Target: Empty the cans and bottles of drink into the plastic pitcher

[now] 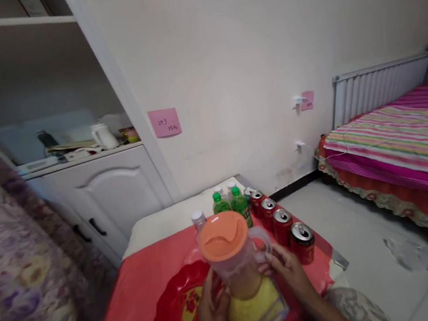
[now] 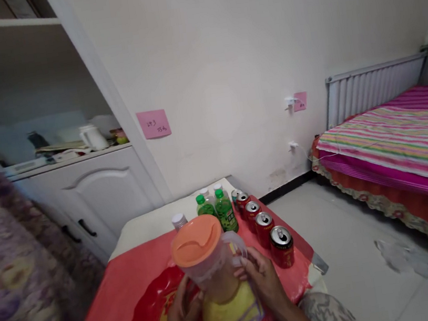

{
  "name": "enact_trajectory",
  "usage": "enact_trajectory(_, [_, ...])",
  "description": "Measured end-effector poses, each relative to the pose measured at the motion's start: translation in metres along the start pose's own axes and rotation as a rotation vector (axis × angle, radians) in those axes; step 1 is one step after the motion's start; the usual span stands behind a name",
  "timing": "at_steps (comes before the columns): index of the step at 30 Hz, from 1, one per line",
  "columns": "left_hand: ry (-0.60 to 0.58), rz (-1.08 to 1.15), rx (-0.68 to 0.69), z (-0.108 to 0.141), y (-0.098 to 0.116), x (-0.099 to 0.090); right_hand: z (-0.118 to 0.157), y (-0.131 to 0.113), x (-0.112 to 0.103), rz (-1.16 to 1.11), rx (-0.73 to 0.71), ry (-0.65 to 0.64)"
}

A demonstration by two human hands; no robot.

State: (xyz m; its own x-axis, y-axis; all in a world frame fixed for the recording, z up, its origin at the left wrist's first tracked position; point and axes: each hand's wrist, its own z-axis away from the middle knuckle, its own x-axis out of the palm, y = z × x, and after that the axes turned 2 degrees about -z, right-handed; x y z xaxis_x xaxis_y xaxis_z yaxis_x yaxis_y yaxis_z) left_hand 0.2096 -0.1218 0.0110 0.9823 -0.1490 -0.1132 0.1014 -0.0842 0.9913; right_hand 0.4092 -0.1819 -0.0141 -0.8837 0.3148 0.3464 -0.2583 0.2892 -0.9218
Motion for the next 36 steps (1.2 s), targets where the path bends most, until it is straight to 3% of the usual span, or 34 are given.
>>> enact_trajectory(7, [-0.055, 0.078, -0.005, -0.002, -0.023, -0.007, 0.002, 0.005, 0.001, 0.030, 0.025, 0.001])
enact_trajectory(20, [-0.086, 0.074, 0.026, 0.004, -0.037, -0.006, 0.007, 0.016, 0.000, 0.139, 0.016, -0.021])
enact_trajectory(30, [-0.024, 0.160, 0.059, 0.000, -0.062, -0.003, -0.003, 0.021, 0.000, 0.151, -0.032, -0.036])
enact_trajectory(36, [-0.126, 0.146, 0.047, -0.008, -0.080, -0.009, -0.006, 0.029, -0.001, 0.170, -0.034, -0.036])
